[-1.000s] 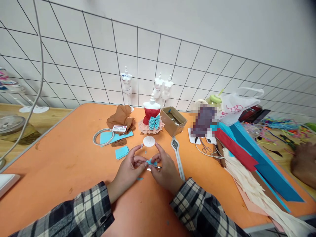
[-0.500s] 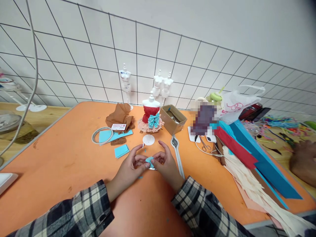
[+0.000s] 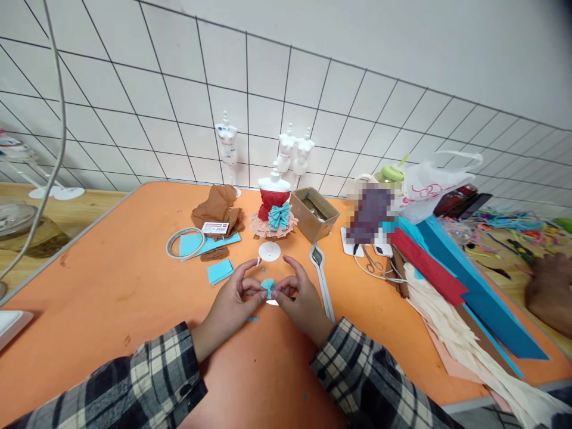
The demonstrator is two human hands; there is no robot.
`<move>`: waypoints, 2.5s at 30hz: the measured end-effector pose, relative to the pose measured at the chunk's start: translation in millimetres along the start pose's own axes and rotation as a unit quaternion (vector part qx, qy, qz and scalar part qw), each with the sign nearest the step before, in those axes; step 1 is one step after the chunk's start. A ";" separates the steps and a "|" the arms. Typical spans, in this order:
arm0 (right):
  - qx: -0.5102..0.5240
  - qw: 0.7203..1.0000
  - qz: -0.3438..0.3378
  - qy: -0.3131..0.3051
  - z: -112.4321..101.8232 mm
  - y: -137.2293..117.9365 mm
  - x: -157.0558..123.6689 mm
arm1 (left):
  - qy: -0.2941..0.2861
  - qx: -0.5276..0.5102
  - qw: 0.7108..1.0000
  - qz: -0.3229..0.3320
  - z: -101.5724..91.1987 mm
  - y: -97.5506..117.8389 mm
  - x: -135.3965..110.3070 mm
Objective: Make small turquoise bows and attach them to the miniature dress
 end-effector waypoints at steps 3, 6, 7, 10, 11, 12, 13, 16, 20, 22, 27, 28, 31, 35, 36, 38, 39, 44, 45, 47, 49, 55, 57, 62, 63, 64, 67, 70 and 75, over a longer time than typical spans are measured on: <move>-0.016 1.000 0.007 0.005 -2.3 -0.3 0.3 | -0.009 -0.001 1.000 0.003 2.1 2.4 -0.9; -0.017 1.000 0.002 0.002 -2.0 -1.2 0.4 | -0.010 0.004 1.000 -0.023 3.2 0.1 -1.9; -0.019 1.000 -0.001 0.000 -1.7 -1.7 0.4 | -0.009 0.004 1.000 -0.025 3.1 -0.4 -2.2; -0.029 1.000 -0.007 -0.002 -1.8 -2.2 0.4 | -0.015 -0.005 1.000 -0.016 3.1 -1.1 -2.4; -0.031 0.999 -0.007 -0.004 -1.9 -2.0 0.5 | -0.020 -0.007 1.000 -0.016 3.4 -1.4 -2.3; -0.033 0.999 -0.008 -0.007 -2.0 -1.9 0.5 | -0.024 -0.008 1.000 -0.018 3.7 -1.7 -2.3; -0.035 0.999 -0.010 -0.009 -2.3 -1.7 0.5 | -0.026 -0.009 0.999 -0.019 3.8 -1.8 -2.1; -0.048 0.999 -0.016 -0.009 -2.8 -1.3 0.1 | -0.023 -0.011 0.999 -0.021 2.9 -0.9 -1.5; -0.058 0.998 -0.025 -0.019 -0.9 0.2 -0.8 | -0.016 -0.005 0.999 -0.036 0.5 -2.0 -0.1; -0.064 0.997 -0.030 -0.024 -0.4 1.0 -0.9 | -0.015 -0.010 0.999 -0.030 -0.4 -2.1 1.0; -0.114 0.986 -0.125 0.011 -9.2 -12.2 -2.8 | -0.005 -0.012 0.999 -0.037 -2.1 -3.6 3.6; -0.118 0.981 -0.155 0.009 -10.6 -16.6 -3.9 | 0.000 -0.014 0.999 -0.040 -2.6 -3.3 3.9; -0.100 0.978 -0.180 -0.044 -10.7 -20.3 -5.1 | 0.008 -0.022 0.999 -0.043 -3.8 -1.1 4.6; -0.097 0.982 -0.146 -0.073 -11.2 -11.5 -2.0 | 0.006 -0.034 0.998 -0.044 -5.4 0.8 5.0; -0.099 0.982 -0.143 -0.070 -11.9 -9.8 -1.3 | 0.006 -0.037 0.998 -0.043 -5.9 0.7 5.0; -0.094 0.983 -0.140 -0.067 -12.7 -8.0 -0.8 | 0.007 -0.040 0.998 -0.042 -6.6 0.3 5.0; -0.089 0.984 -0.136 -0.071 -12.5 -7.4 -0.9 | 0.006 -0.040 0.998 -0.041 -6.6 0.1 4.9; -0.092 0.982 -0.130 -0.104 -8.3 -7.7 -1.8 | 0.007 -0.036 0.999 -0.032 -5.5 0.7 4.3; -0.110 0.979 -0.137 -0.100 -8.2 -8.6 -1.5 | 0.009 -0.036 0.999 -0.033 -5.4 0.6 4.2; -0.149 0.973 -0.154 -0.086 -9.0 -11.0 -0.9 | 0.013 -0.035 0.999 -0.037 -5.6 0.3 4.0; -0.169 0.969 -0.167 -0.073 -10.2 -13.1 -0.6 | 0.014 -0.035 0.999 -0.038 -5.9 -0.1 4.1; -0.138 0.972 -0.161 -0.098 -8.5 -12.1 -1.5 | 0.008 -0.041 0.999 -0.033 -6.1 -1.3 5.4; -0.145 0.970 -0.157 -0.116 -6.2 -10.7 -1.9 | 0.006 -0.043 0.998 -0.033 -5.9 -1.8 5.7; -0.205 0.955 -0.184 -0.112 -5.3 -10.9 -1.8 | 0.005 -0.048 0.998 -0.031 -6.3 -3.1 5.9; -0.216 0.951 -0.194 -0.108 -5.5 -11.4 -1.8 | 0.003 -0.050 0.998 -0.031 -6.3 -3.0 6.0; -0.226 0.947 -0.203 -0.105 -5.7 -11.9 -1.8 | 0.002 -0.052 0.998 -0.032 -6.2 -2.8 6.1; -0.254 0.935 -0.230 -0.095 -6.6 -14.6 -2.1 | 0.006 -0.058 0.998 -0.035 -6.1 -0.8 6.1; -0.288 0.918 -0.260 -0.082 -8.3 -19.4 -3.0 | 0.009 -0.061 0.998 -0.034 -6.0 1.5 5.9; -0.340 0.886 -0.308 -0.067 -10.8 -26.3 -5.3 | 0.009 -0.055 0.998 -0.034 -6.7 0.7 6.0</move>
Point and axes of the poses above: each hand's wrist, its own x-axis towards the middle knuckle, its own z-axis out of the palm, y = z × x, the point moved 5 cm from there along x, towards the middle knuckle, and after that the axes turned 2 degrees about -z, right-handed, at the moved point
